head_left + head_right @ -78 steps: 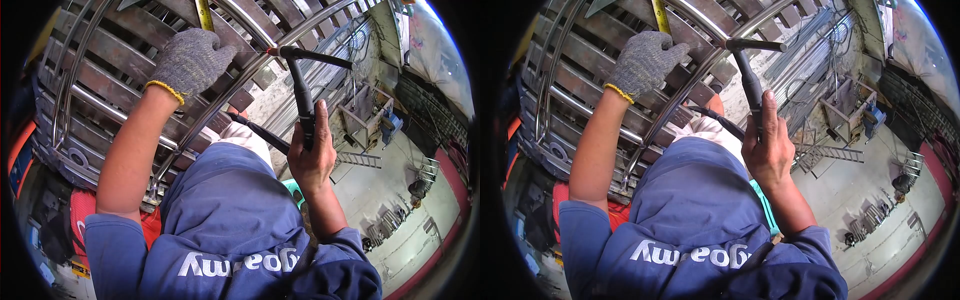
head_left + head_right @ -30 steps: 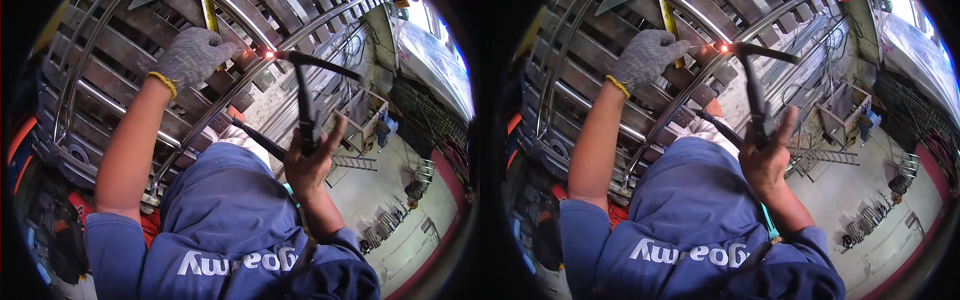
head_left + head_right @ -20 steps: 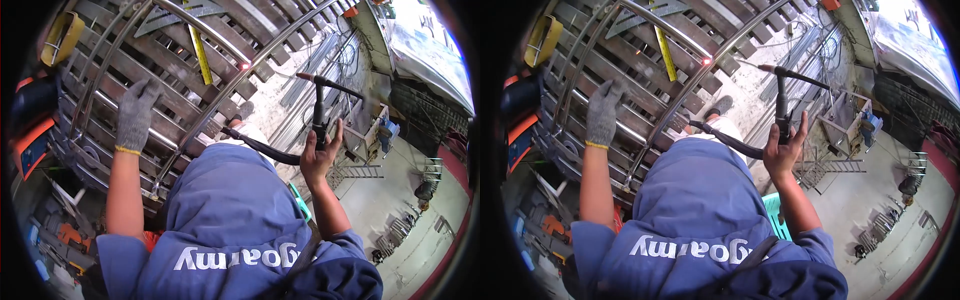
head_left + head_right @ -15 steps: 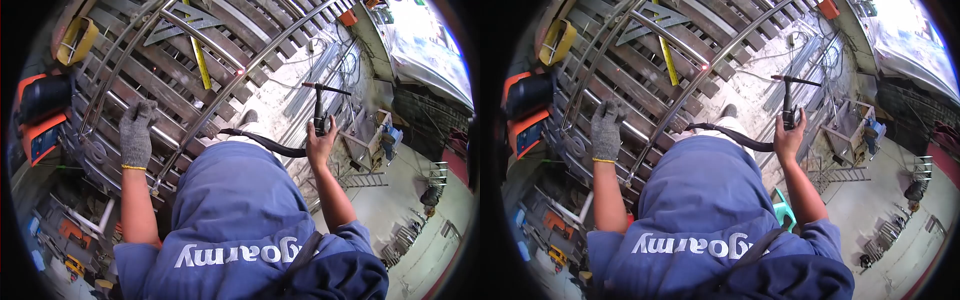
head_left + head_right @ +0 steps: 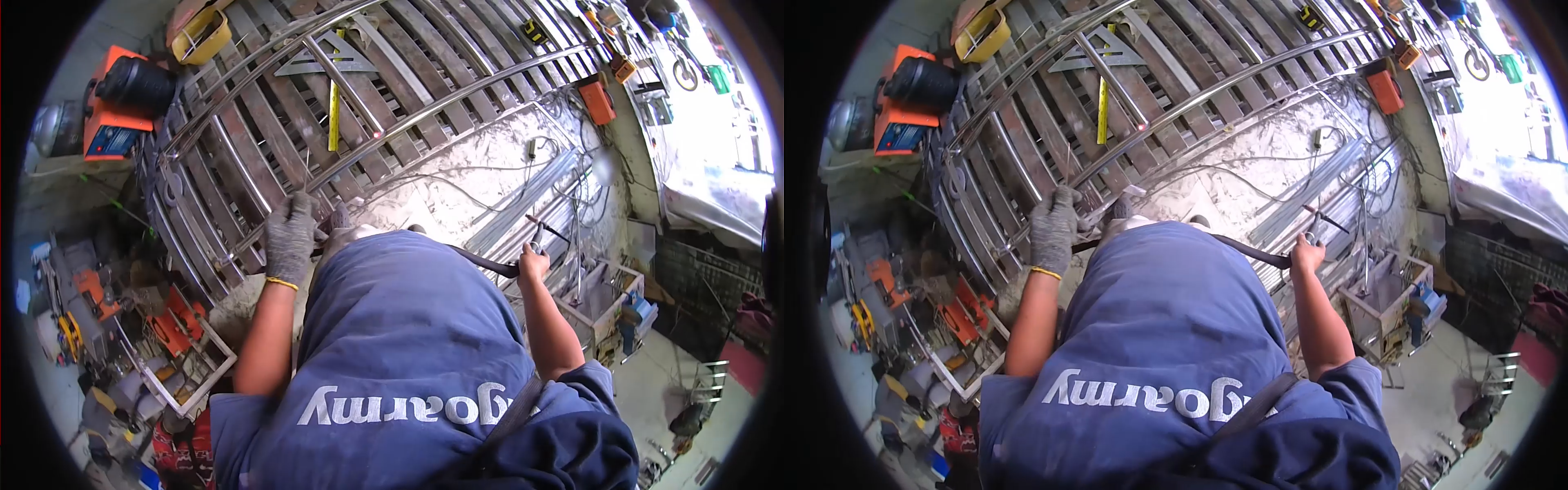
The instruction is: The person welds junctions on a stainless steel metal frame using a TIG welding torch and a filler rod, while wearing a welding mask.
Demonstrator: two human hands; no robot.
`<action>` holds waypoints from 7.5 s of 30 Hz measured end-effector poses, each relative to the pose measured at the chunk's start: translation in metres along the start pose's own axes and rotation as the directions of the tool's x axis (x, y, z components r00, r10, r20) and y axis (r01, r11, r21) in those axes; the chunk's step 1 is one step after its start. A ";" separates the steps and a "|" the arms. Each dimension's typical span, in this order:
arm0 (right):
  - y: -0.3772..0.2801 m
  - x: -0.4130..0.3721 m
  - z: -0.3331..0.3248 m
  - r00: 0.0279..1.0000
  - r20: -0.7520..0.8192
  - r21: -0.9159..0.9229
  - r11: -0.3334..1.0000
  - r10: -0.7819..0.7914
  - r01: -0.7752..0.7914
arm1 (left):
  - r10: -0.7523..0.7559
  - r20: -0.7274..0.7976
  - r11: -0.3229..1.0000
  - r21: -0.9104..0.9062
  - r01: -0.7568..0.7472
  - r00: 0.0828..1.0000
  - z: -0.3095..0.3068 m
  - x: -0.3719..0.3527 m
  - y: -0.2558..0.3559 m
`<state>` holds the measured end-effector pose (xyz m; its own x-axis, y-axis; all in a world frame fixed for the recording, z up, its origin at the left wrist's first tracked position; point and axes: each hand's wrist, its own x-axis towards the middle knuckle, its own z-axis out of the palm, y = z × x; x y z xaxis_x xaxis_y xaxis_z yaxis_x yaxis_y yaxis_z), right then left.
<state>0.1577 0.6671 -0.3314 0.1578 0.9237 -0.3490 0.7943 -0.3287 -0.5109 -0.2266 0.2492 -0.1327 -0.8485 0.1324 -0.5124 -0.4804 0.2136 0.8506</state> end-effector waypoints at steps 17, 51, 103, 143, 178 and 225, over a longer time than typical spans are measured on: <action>-0.034 0.055 -0.022 0.923 0.337 0.101 0.982 -0.185 0.160 | 0.416 0.156 0.829 0.341 -0.444 0.896 0.082 -0.129 -0.076; -0.013 0.006 0.000 0.934 0.350 -0.074 0.992 -0.069 0.101 | 0.405 0.208 0.832 0.321 -0.453 0.890 0.017 -0.110 -0.066; -0.283 -0.246 -0.361 0.368 -0.498 -0.127 0.486 -0.785 0.865 | 0.229 0.461 0.182 0.845 -0.503 0.858 -0.219 -0.059 -0.151; -0.077 -0.239 -0.363 0.232 0.108 -0.155 0.214 -0.967 0.964 | 0.442 0.654 0.191 0.600 -0.777 0.614 0.003 -0.061 -0.159; 0.038 -0.298 -0.238 0.839 0.060 -0.196 0.818 -0.540 0.541 | 0.104 0.905 0.456 0.325 -0.829 0.413 0.185 -0.052 -0.067; -0.293 -0.103 -0.222 0.382 0.032 -0.091 0.378 -0.924 0.921 | 0.239 0.491 0.908 0.193 -0.372 0.838 0.181 0.033 0.056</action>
<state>0.0391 0.7118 0.0282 -0.6918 0.6504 0.3135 0.4991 0.7446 -0.4434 -0.2415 0.4409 -0.1236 -0.7163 0.6373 -0.2841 -0.0779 0.3315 0.9402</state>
